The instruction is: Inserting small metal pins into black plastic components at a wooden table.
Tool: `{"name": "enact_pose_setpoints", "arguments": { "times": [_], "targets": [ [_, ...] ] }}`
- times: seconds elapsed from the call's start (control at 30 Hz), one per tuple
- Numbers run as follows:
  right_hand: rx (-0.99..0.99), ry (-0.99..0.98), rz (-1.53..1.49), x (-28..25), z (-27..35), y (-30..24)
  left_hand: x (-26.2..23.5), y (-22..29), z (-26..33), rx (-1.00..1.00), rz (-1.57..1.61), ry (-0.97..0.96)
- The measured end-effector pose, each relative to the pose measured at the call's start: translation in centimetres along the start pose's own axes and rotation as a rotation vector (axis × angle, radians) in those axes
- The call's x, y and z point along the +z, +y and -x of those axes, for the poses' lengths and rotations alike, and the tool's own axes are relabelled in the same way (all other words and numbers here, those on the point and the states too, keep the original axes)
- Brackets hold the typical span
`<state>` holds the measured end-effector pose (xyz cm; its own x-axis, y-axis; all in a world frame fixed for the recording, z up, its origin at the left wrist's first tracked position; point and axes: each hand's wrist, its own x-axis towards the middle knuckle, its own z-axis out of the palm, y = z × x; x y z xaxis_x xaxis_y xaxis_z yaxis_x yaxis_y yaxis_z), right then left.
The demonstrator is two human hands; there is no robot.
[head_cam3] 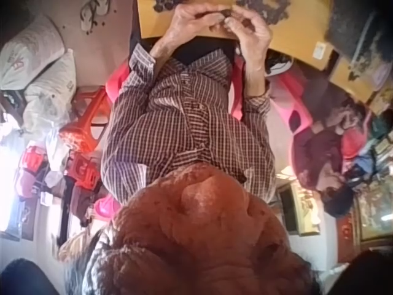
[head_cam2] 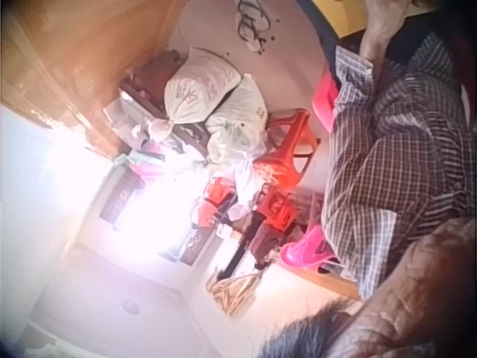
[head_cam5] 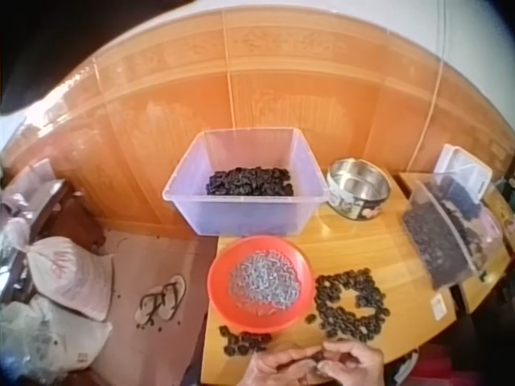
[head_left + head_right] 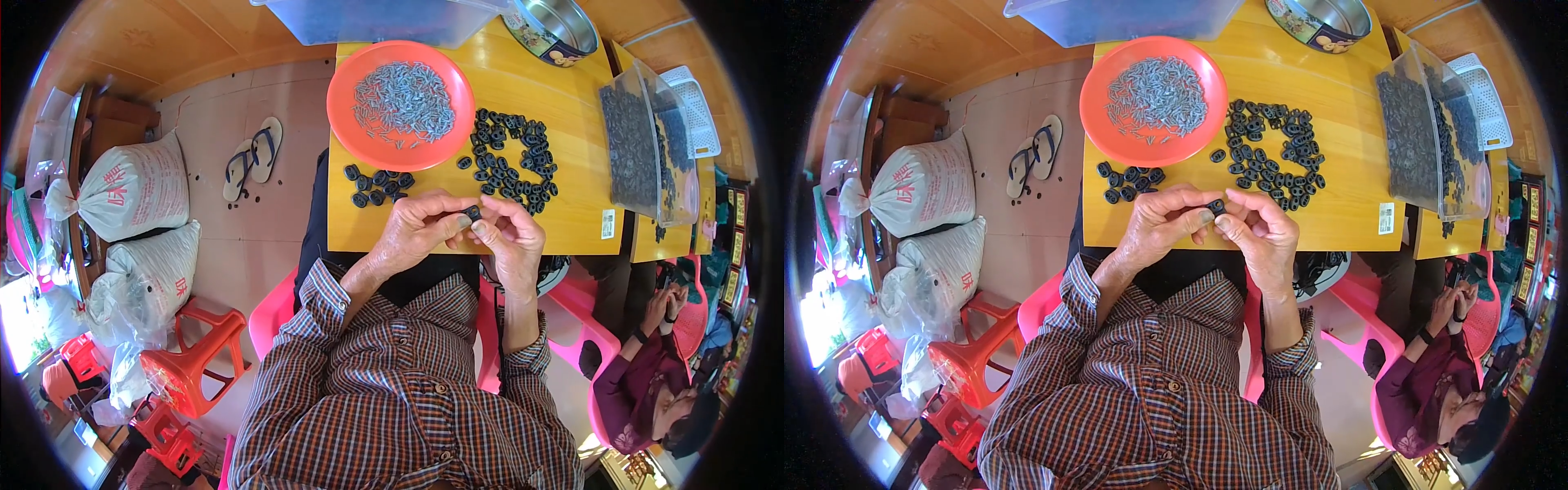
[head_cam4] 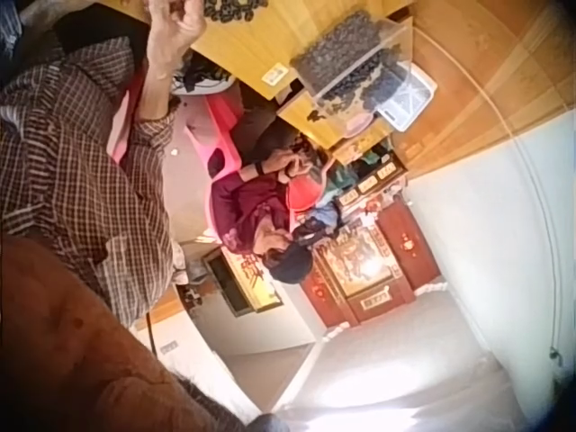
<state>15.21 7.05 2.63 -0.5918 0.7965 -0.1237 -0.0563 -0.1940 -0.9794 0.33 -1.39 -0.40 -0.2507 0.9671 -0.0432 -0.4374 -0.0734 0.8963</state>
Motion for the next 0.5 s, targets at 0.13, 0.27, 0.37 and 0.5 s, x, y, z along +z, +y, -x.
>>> {"name": "enact_pose_setpoints", "arguments": {
  "times": [0.13,0.27,0.37,0.5],
  "targets": [
    [-0.103,-0.063,0.039,-0.25,-0.19,0.07,-0.11,-0.06,-0.01,0.052,-0.053,-0.024],
    [-0.09,-0.019,0.051,0.06,-0.12,0.06,0.22,0.21,-0.03,0.043,-0.006,-0.005],
    [-0.108,-0.03,0.069,0.13,-0.15,-0.05,0.24,0.34,0.03,-0.058,0.074,0.037],
    [-0.112,-0.025,0.071,0.11,-0.04,0.11,-0.02,-0.03,0.06,-0.071,0.056,0.024]
  ]
}}
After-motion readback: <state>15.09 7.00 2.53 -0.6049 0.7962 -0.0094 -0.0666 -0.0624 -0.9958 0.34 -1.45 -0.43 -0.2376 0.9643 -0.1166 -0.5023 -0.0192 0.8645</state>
